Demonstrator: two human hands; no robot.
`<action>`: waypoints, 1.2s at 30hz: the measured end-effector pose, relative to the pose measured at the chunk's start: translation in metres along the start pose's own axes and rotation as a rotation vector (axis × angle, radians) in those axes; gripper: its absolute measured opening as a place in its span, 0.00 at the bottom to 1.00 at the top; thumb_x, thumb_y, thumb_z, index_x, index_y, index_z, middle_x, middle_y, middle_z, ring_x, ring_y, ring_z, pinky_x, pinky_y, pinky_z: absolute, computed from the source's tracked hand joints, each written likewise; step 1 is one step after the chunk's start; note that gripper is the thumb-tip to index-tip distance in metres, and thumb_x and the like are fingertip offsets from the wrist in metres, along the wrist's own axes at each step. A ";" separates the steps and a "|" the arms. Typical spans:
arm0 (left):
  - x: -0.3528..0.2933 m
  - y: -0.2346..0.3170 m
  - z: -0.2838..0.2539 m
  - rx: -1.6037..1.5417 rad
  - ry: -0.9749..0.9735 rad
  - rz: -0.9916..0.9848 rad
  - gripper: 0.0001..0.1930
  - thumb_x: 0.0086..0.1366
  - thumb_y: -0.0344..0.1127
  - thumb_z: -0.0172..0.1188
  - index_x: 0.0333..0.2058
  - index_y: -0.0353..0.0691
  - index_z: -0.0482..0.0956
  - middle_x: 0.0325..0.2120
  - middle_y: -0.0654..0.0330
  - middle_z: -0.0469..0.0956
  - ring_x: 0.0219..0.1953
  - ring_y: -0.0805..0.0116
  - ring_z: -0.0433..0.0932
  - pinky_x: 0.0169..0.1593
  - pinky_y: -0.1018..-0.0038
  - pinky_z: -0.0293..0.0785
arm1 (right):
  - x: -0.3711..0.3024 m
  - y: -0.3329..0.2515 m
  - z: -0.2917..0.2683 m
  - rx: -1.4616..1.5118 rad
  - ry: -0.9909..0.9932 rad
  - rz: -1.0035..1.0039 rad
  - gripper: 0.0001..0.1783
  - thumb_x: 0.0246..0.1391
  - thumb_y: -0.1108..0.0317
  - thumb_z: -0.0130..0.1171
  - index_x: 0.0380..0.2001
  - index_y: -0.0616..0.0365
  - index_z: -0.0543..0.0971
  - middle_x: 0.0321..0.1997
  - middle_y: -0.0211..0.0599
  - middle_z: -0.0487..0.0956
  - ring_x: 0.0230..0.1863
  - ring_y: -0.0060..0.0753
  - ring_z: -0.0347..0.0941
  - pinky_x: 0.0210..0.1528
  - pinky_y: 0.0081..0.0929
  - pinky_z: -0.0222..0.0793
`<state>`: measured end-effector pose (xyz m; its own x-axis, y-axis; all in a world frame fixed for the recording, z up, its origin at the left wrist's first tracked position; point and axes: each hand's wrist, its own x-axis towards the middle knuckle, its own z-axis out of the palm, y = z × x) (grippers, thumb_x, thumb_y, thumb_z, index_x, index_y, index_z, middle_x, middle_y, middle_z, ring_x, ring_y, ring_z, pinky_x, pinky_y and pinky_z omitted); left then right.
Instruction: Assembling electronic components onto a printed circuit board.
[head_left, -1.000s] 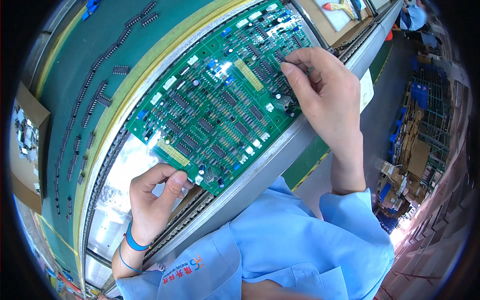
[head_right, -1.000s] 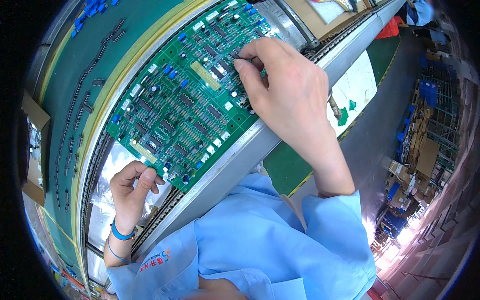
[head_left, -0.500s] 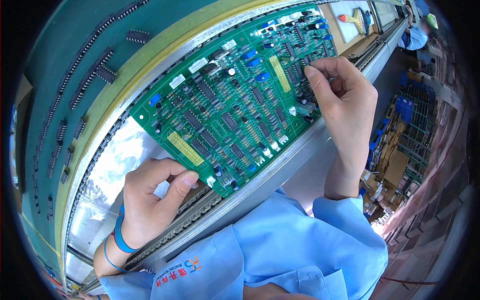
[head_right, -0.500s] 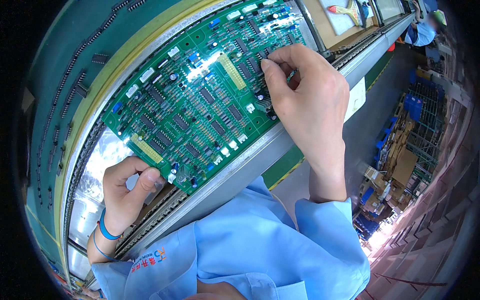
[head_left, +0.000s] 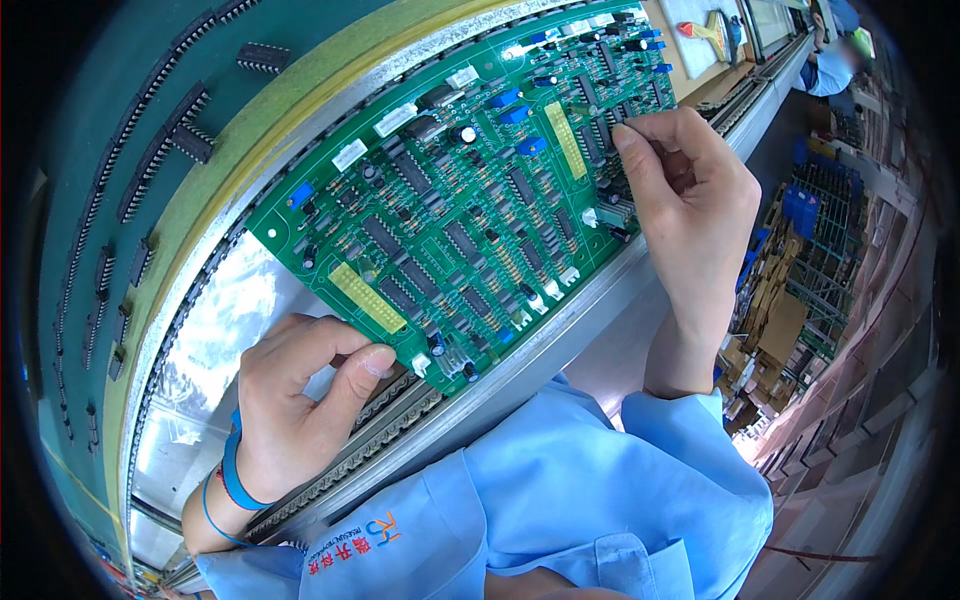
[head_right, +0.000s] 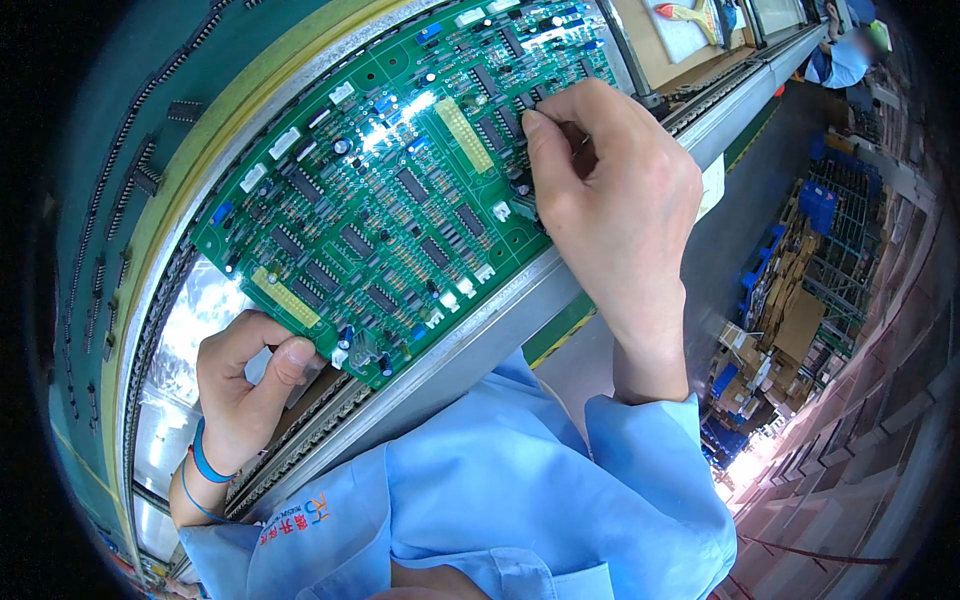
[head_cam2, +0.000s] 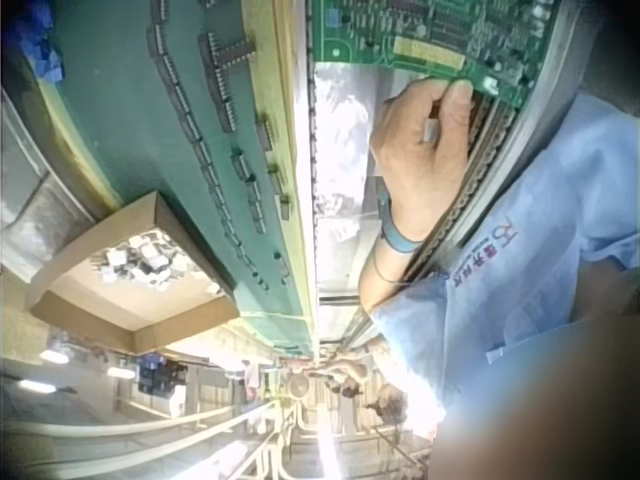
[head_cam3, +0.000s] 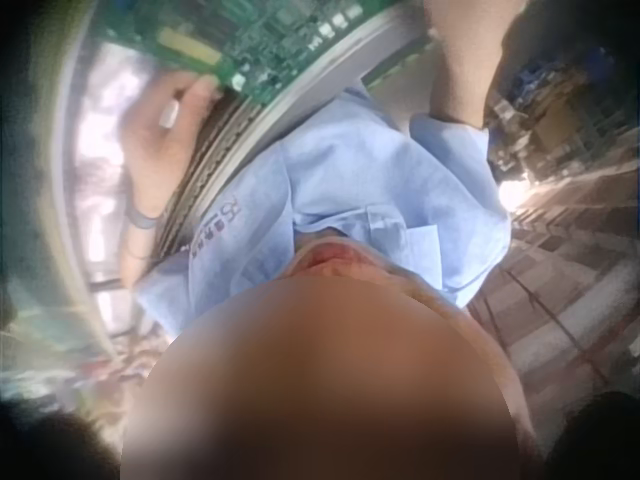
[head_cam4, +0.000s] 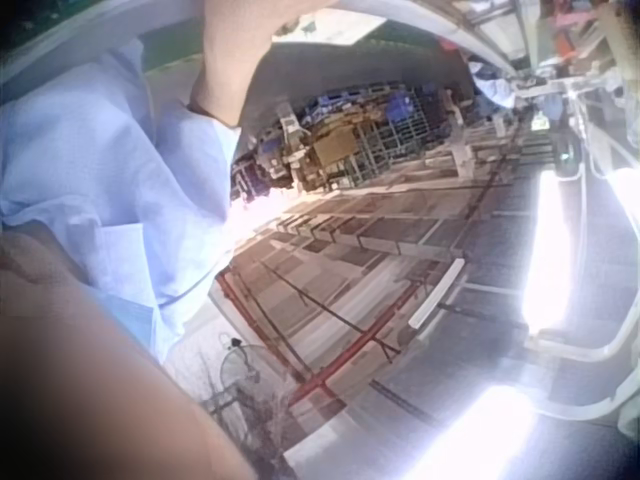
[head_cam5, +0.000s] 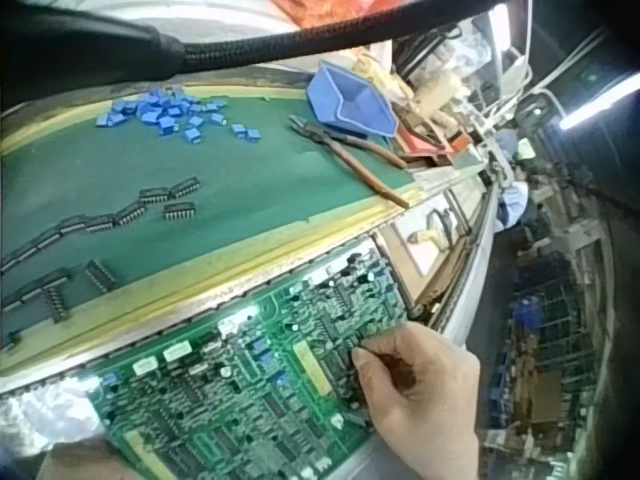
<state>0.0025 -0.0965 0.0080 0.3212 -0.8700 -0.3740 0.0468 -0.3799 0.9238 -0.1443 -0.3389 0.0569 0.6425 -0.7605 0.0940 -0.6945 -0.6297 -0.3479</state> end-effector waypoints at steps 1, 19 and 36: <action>0.001 0.001 0.000 -0.002 0.003 0.001 0.04 0.59 0.31 0.66 0.30 0.39 0.82 0.22 0.61 0.81 0.25 0.67 0.75 0.32 0.73 0.69 | 0.001 -0.003 -0.001 -0.075 -0.004 -0.040 0.03 0.48 0.70 0.64 0.27 0.56 0.80 0.21 0.34 0.77 0.21 0.33 0.75 0.24 0.28 0.67; 0.002 -0.002 -0.001 0.077 0.039 0.204 0.05 0.60 0.34 0.65 0.29 0.40 0.81 0.20 0.59 0.79 0.20 0.63 0.75 0.31 0.69 0.69 | 0.107 -0.057 0.027 0.216 -0.069 -0.672 0.07 0.51 0.73 0.64 0.35 0.59 0.81 0.24 0.31 0.77 0.22 0.23 0.71 0.26 0.19 0.66; 0.004 -0.005 -0.003 0.079 0.021 0.234 0.06 0.60 0.35 0.64 0.30 0.39 0.82 0.25 0.58 0.80 0.22 0.63 0.75 0.33 0.69 0.70 | 0.064 -0.073 -0.005 0.036 -0.099 -0.589 0.07 0.52 0.71 0.66 0.34 0.60 0.81 0.24 0.24 0.77 0.24 0.13 0.69 0.27 0.13 0.63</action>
<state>0.0062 -0.0971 0.0017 0.3341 -0.9308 -0.1484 -0.1046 -0.1931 0.9756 -0.0542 -0.3422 0.0928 0.9443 -0.2656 0.1942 -0.2020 -0.9339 -0.2950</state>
